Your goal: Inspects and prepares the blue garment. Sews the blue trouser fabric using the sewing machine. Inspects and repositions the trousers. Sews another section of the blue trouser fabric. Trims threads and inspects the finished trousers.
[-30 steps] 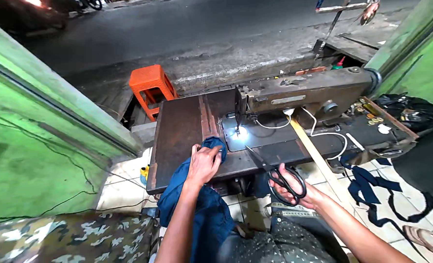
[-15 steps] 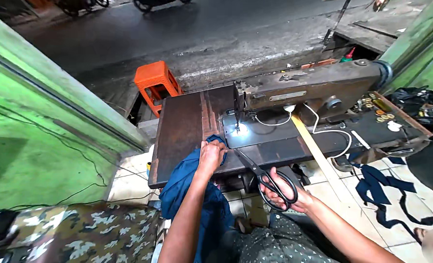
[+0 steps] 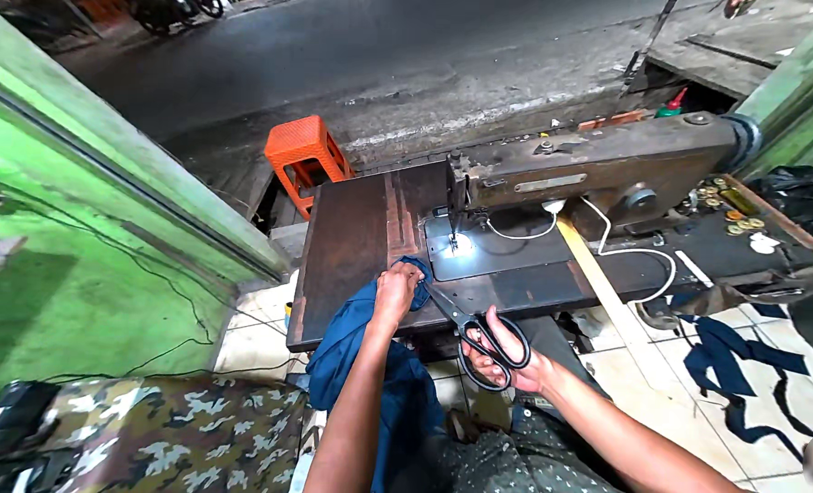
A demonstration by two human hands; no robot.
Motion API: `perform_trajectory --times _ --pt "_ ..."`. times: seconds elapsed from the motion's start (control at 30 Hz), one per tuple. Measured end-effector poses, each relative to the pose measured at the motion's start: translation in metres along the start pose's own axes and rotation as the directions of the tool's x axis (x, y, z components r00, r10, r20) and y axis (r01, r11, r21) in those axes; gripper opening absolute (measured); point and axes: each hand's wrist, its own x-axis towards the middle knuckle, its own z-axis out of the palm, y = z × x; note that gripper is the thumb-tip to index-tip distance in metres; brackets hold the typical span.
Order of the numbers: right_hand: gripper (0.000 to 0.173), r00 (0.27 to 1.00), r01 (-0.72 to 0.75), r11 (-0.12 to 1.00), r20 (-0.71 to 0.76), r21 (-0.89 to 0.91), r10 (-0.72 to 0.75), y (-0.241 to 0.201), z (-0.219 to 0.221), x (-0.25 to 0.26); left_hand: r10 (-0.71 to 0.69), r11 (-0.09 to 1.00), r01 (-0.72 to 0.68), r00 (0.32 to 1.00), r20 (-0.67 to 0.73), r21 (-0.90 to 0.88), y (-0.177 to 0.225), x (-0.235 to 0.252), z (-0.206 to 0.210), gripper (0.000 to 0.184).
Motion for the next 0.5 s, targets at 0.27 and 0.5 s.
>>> perform_trajectory --times 0.27,0.5 --pt "0.080 0.996 0.028 0.999 -0.085 -0.018 -0.030 0.003 -0.001 0.008 0.034 0.999 -0.035 0.999 0.021 0.023 -0.002 -0.002 0.002 0.029" --pt "0.080 0.995 0.033 0.999 -0.090 -0.036 -0.036 0.009 -0.009 -0.006 -0.201 0.800 -0.090 0.892 -0.406 -0.593 -0.014 -0.002 0.003 0.021"
